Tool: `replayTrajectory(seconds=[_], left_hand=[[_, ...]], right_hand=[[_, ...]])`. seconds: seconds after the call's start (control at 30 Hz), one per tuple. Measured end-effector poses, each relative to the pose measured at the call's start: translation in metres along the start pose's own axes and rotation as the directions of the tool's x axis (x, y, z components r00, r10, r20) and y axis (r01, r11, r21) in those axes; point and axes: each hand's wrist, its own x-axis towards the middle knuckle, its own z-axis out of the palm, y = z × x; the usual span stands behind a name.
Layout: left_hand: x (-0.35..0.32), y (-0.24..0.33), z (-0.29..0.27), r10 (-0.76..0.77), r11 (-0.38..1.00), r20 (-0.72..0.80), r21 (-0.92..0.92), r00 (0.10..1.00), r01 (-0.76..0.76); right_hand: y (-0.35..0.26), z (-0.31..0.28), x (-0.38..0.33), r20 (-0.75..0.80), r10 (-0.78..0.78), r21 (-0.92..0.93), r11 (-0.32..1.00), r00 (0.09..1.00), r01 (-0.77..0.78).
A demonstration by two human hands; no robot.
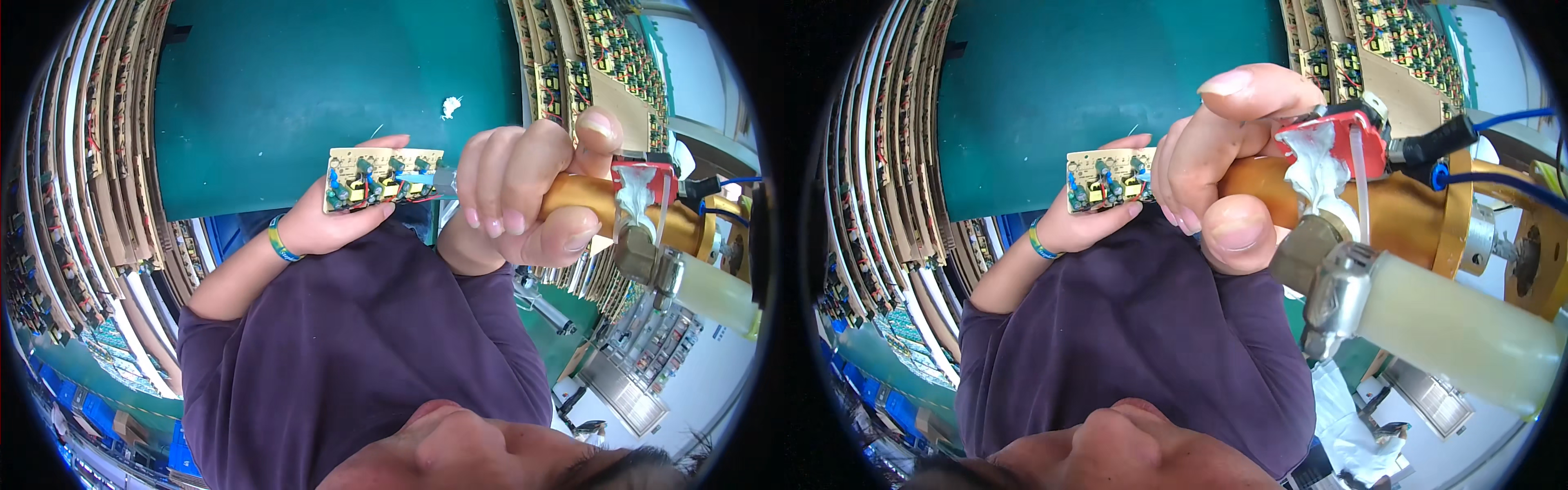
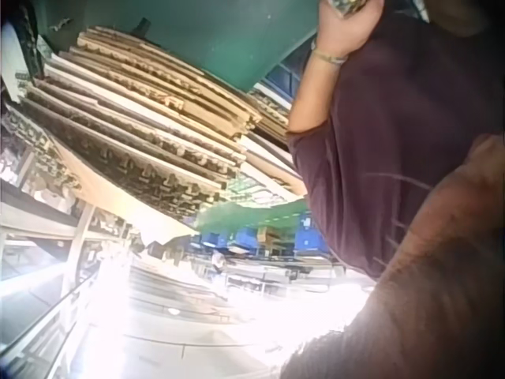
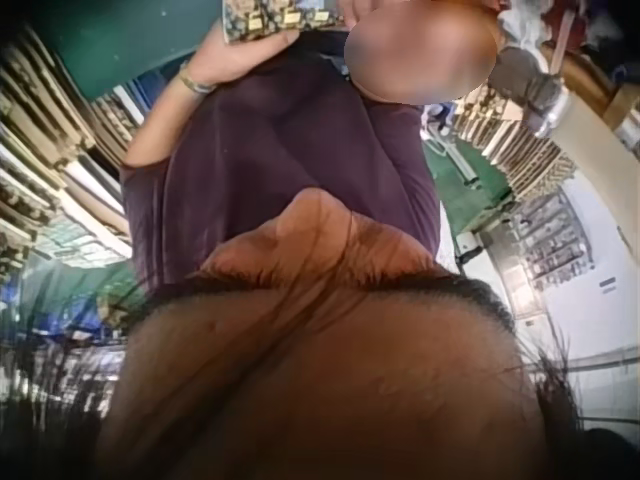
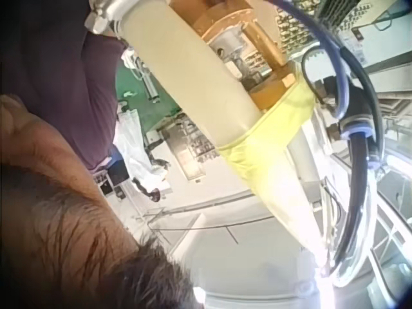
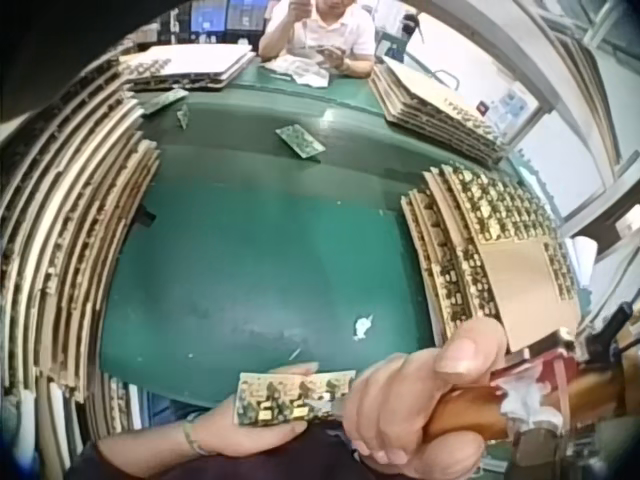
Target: Applying a substance or component to printed circuit boards using a handheld pneumatic dispensing tool.
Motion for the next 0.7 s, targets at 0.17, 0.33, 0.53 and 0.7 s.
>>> replayTrajectory(seconds=[0.17,0.33,0.53,0.7], left_hand=[[-0.0002,-0.0002,0.0020,0.018,0.999,0.022,-0.042,1.000,-0.017],[0.0007,0.0011,0.0030,0.031,0.999,0.036,-0.038,0.999,-0.029],[0.0005,0.0021,0.0040,0.021,0.997,0.045,-0.079,0.999,-0.017],[-0.0001,0.0021,0.0040,0.027,0.998,0.029,-0.051,0.999,-0.026]], right_hand=[[-0.0013,0.0008,-0.0011,0.009,0.036,0.003,0.999,0.999,-0.036],[0.0000,0.0010,-0.0009,0.004,0.035,-0.011,0.999,0.999,-0.035],[0.0001,-0.0013,-0.0003,0.055,0.025,0.000,1.000,0.998,-0.025],[-0.0001,-0.0022,-0.0009,0.063,0.026,0.007,1.000,0.998,-0.027]])
